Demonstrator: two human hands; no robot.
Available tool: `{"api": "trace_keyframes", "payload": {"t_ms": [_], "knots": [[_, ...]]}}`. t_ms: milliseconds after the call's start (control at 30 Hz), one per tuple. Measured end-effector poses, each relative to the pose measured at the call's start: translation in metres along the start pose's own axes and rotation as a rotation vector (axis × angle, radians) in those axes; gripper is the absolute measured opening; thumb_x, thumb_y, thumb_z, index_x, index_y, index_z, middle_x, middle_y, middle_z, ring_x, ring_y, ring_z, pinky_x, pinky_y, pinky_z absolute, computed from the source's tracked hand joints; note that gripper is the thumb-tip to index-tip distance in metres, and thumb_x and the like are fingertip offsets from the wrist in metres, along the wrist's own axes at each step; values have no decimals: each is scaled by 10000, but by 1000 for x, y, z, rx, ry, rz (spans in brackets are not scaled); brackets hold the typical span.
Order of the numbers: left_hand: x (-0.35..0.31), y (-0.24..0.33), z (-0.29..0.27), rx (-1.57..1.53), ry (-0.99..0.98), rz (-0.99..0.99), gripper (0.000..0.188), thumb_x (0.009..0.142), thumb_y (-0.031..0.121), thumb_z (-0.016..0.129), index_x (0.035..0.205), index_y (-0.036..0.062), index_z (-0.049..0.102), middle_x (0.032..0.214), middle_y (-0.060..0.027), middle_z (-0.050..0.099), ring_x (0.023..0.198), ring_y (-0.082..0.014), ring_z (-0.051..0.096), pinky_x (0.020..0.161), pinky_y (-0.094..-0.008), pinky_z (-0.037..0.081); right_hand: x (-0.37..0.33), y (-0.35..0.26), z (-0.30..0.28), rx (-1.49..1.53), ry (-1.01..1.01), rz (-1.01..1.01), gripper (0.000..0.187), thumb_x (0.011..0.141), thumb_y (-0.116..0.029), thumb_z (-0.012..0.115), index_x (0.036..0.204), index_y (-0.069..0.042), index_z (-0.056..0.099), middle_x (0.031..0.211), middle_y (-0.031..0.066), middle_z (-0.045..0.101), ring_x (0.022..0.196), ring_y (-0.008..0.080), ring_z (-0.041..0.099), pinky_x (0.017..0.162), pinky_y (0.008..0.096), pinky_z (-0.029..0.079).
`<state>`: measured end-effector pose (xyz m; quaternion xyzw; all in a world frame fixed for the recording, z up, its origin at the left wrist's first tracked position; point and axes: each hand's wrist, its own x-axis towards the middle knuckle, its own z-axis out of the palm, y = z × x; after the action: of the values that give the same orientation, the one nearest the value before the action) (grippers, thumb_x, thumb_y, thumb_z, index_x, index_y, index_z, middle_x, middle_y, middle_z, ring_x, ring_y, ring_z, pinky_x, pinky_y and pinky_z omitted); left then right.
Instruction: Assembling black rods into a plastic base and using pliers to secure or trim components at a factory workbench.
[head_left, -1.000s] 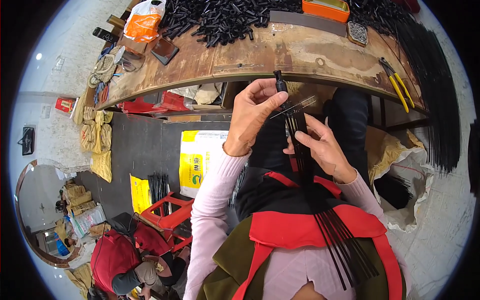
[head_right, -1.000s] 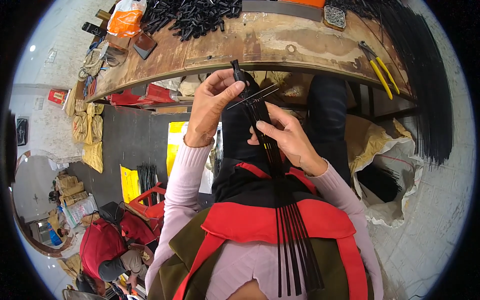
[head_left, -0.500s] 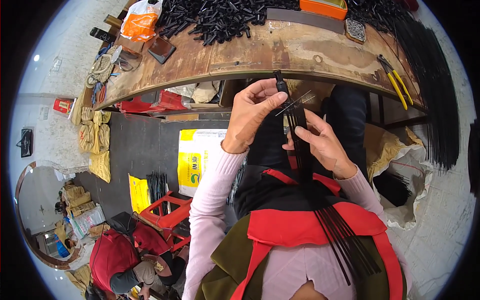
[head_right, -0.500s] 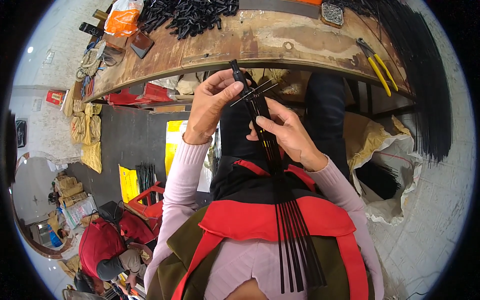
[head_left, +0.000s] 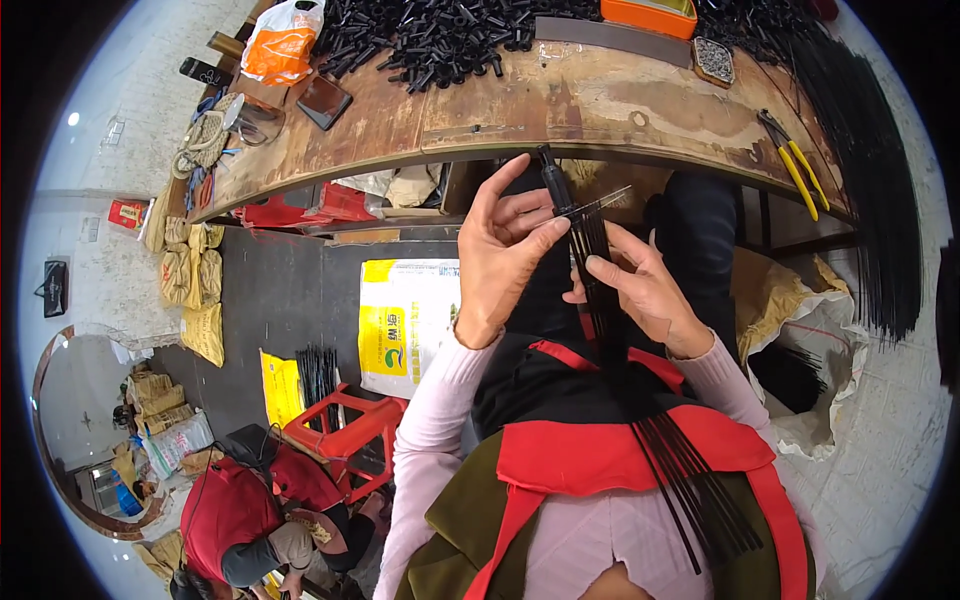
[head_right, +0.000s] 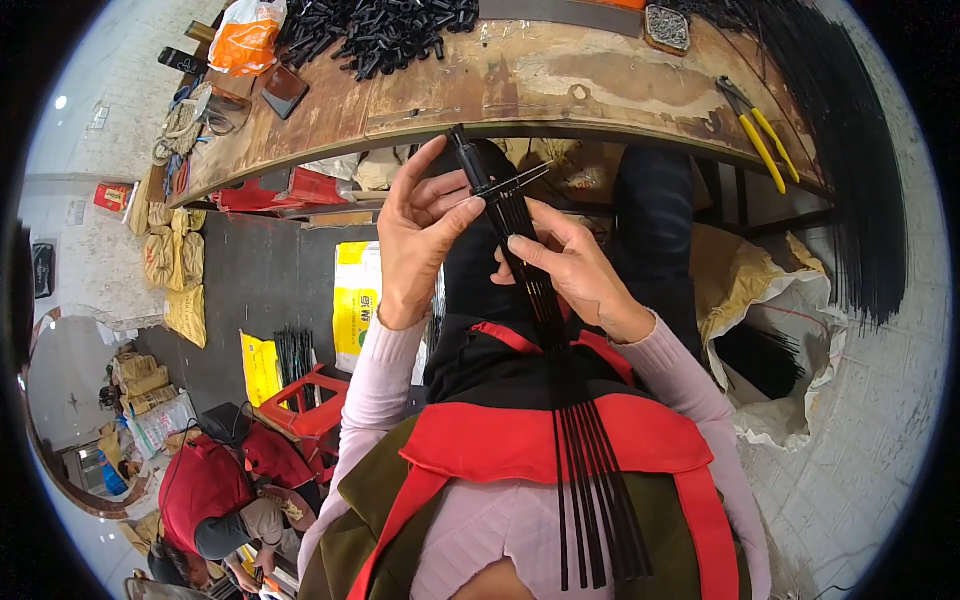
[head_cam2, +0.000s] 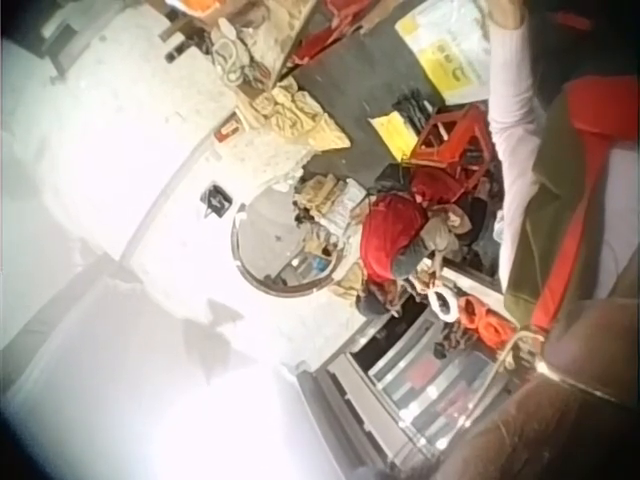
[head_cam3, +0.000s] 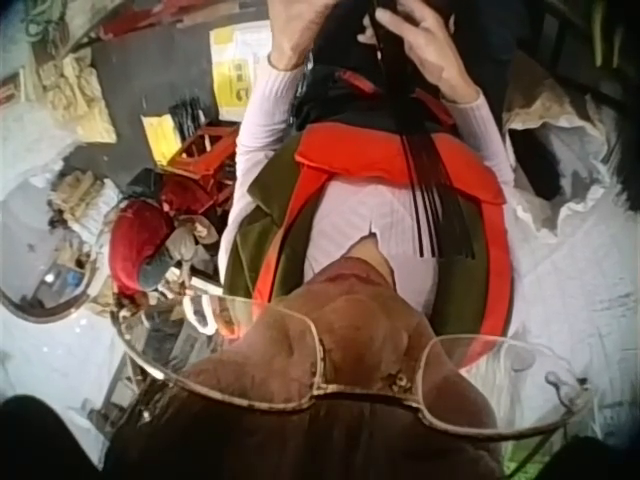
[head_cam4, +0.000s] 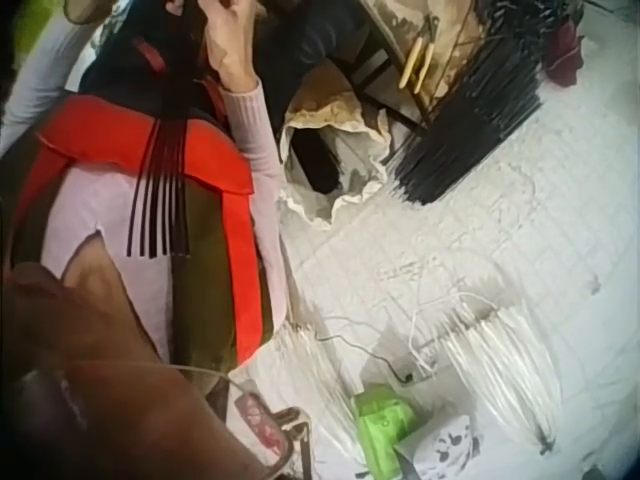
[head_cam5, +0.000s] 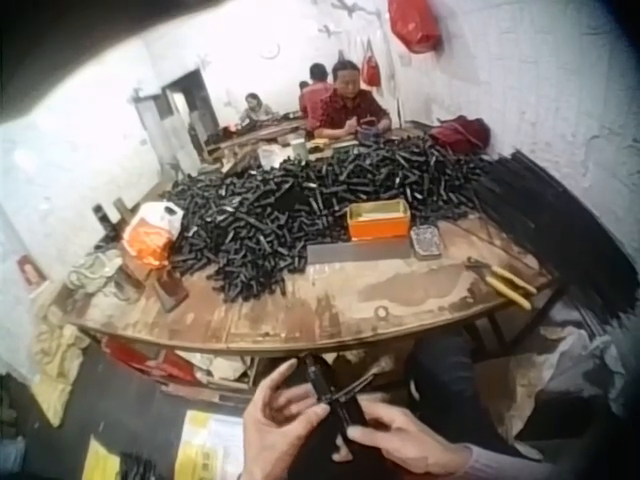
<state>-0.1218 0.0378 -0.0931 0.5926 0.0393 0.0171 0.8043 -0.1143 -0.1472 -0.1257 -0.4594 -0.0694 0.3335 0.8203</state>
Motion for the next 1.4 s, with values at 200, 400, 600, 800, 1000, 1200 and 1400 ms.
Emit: {"api": "trace_keyframes", "payload": {"t_ms": [200,400,600,800,1000,1200,1400], "knots": [[3,3,3,137,52,27,711,779,-58,745,1404,5,412,1129,-175,655,1026,-210,660,914,-318,531,-1,-1,-2,8,-3,-5,397,967,-127,583,1336,-28,476,991,67,604,869,154,621,856,421,569],[18,-12,-14,-241,-164,-52,674,788,-17,756,1380,15,434,1160,-162,652,1043,-219,650,932,-331,517,3,-1,-9,119,-103,68,378,971,-138,580,1319,-32,480,978,72,607,874,163,619,886,453,553],[22,-19,-15,-130,-215,-124,402,837,34,736,1204,-20,580,1136,-112,670,1022,-155,638,919,-287,499,4,-3,-9,129,-119,36,367,980,-147,566,1317,-30,481,972,71,607,862,169,621,887,434,550],[10,6,-2,100,-130,73,327,841,8,718,1146,-27,604,1041,-60,668,936,-107,624,849,-242,494,6,-8,7,-30,-50,-240,339,986,-120,540,1302,-7,488,1008,74,608,892,141,611,843,386,556],[-3,25,7,7,-117,-33,315,885,19,640,1188,-12,559,943,-31,641,822,-113,624,764,-242,517,9,-2,11,-213,79,-305,246,954,-85,576,1180,-32,495,1069,28,592,942,90,556,852,257,451],[8,19,14,-69,-28,-113,368,913,47,619,1260,-5,511,1027,-70,639,864,-139,642,730,-282,548,22,-1,1,-90,19,-299,172,938,-89,606,1086,-37,536,987,1,589,912,54,530,814,228,427],[23,15,-4,-183,-296,-160,451,935,82,604,1350,17,438,1165,-73,598,1004,-176,621,816,-315,539,30,-6,-13,5,-30,-234,148,936,-69,606,1070,-9,586,993,1,597,924,66,542,844,241,438]]}}
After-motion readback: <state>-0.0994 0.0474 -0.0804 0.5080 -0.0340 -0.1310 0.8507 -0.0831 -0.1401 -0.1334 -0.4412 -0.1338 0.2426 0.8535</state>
